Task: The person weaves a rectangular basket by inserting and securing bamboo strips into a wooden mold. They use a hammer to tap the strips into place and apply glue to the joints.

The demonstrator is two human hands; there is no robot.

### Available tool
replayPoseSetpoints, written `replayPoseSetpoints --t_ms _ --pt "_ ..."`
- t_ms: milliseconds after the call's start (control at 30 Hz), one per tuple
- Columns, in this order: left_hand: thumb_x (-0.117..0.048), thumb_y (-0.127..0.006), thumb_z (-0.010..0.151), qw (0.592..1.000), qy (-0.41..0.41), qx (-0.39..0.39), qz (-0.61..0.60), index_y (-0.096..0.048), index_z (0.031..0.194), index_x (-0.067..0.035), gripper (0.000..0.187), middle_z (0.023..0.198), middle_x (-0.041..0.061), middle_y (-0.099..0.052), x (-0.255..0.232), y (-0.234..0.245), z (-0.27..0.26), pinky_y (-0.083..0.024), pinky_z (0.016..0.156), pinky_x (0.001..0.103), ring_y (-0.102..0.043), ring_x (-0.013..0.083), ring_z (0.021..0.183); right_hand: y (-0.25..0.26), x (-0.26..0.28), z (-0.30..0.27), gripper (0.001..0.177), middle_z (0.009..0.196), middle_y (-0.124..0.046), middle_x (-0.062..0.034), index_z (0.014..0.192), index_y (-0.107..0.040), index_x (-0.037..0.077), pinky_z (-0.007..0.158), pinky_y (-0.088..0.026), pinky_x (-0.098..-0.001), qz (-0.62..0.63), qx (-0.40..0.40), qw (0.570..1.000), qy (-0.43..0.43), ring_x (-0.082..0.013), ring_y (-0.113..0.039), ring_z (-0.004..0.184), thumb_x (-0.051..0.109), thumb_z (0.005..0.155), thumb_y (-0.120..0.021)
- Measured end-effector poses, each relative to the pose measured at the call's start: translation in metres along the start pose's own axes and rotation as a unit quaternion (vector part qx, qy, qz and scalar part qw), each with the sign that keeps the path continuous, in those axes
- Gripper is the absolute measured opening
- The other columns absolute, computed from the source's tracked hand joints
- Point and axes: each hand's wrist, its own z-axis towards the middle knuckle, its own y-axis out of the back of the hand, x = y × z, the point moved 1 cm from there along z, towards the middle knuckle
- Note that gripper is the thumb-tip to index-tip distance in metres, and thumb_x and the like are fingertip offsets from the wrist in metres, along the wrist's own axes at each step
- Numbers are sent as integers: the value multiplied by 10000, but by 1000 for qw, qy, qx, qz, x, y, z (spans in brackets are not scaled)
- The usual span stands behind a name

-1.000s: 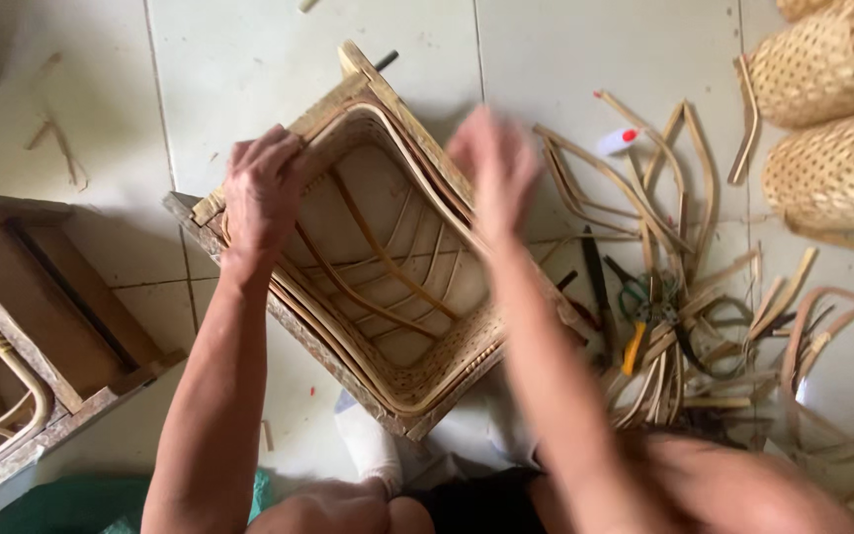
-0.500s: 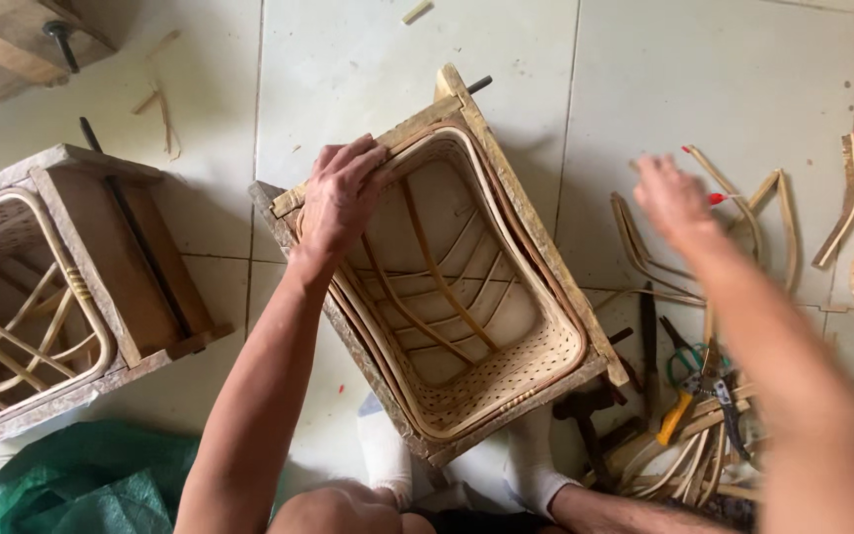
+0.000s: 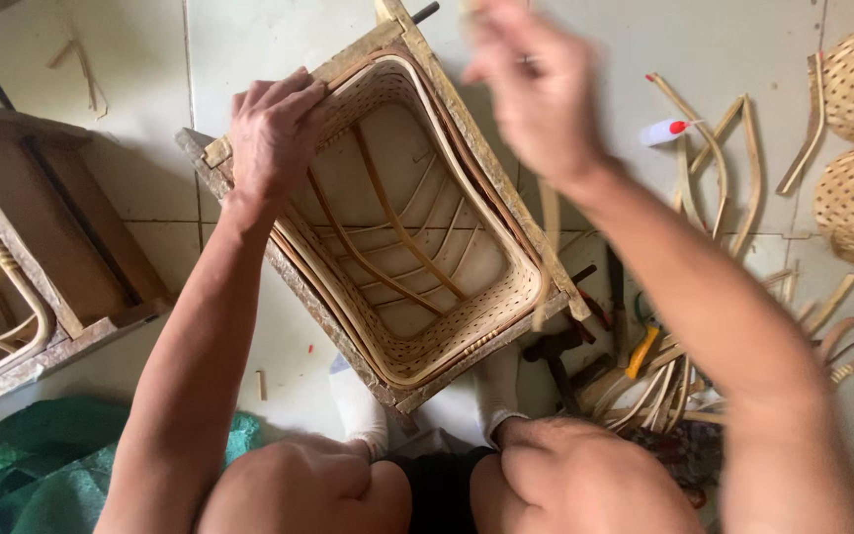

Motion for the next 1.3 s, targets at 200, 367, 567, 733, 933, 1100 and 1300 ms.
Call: replayPoseSetpoints --t_ms 200,367,567,733,933,1100,1300 --pt "-168 -767 1056 1000 5 -2 -31 -780 1228 -79 195 1318 132 -733 2 1 -2 -559 994 398 -674 270 1140 -67 -65 14 361 987 -758 -11 1433 -611 120 523 -538 -198 84 23 992 -90 -63 -618 618 289 1116 -575" --pt "-173 -788 1028 999 24 8 -29 -781 1224 -76 219 1312 142 -726 -1 4 -2 -561 1004 407 -664 281 1162 -79 -88 14 402 846 -724 -19 1442 -590 82 453 -524 -196 112 42 985 -125 -69 -617 597 280 1093 -574" --pt "-173 -798 1010 999 21 5 -30 -779 1238 -75 249 1324 152 -721 -4 7 0 -561 1013 397 -663 293 1177 -83 -102 12 368 886 -686 -34 1500 -605 61 595 -542 -225 96 43 993 -44 -78 -589 676 246 1182 -595" --pt "-173 -798 1007 999 14 -1 -36 -784 1205 -62 227 1319 159 -716 1 2 -2 -568 1005 410 -663 297 1179 -82 -98 5 354 894 -722 -8 1437 -617 49 515 -489 -214 112 42 989 -85 -49 -566 614 204 1120 -593" --pt "-167 -746 1020 999 19 20 -20 -728 1280 -56 283 1396 167 -658 2 1 0 -517 1081 446 -641 302 1275 -102 -82 5 372 1021 -762 -108 1446 -630 54 586 -507 -236 49 109 986 -118 -94 -563 654 195 1104 -593" --pt "-178 -725 1026 999 5 28 -29 -636 1412 -69 411 1441 133 -636 -4 8 1 -478 1129 442 -618 292 1331 -113 -73 10 340 1359 -688 -185 1416 -615 3 1049 -566 -342 16 158 987 -14 -259 -690 1228 181 1130 -574" --pt "-43 -653 997 996 -49 68 7 -576 1505 -141 523 1505 66 -609 -9 13 5 -444 1171 447 -539 297 1429 -114 -68 12 378 1321 -689 -186 1350 -634 -4 1046 -549 -348 -13 188 977 -101 -262 -692 1216 241 1064 -598"
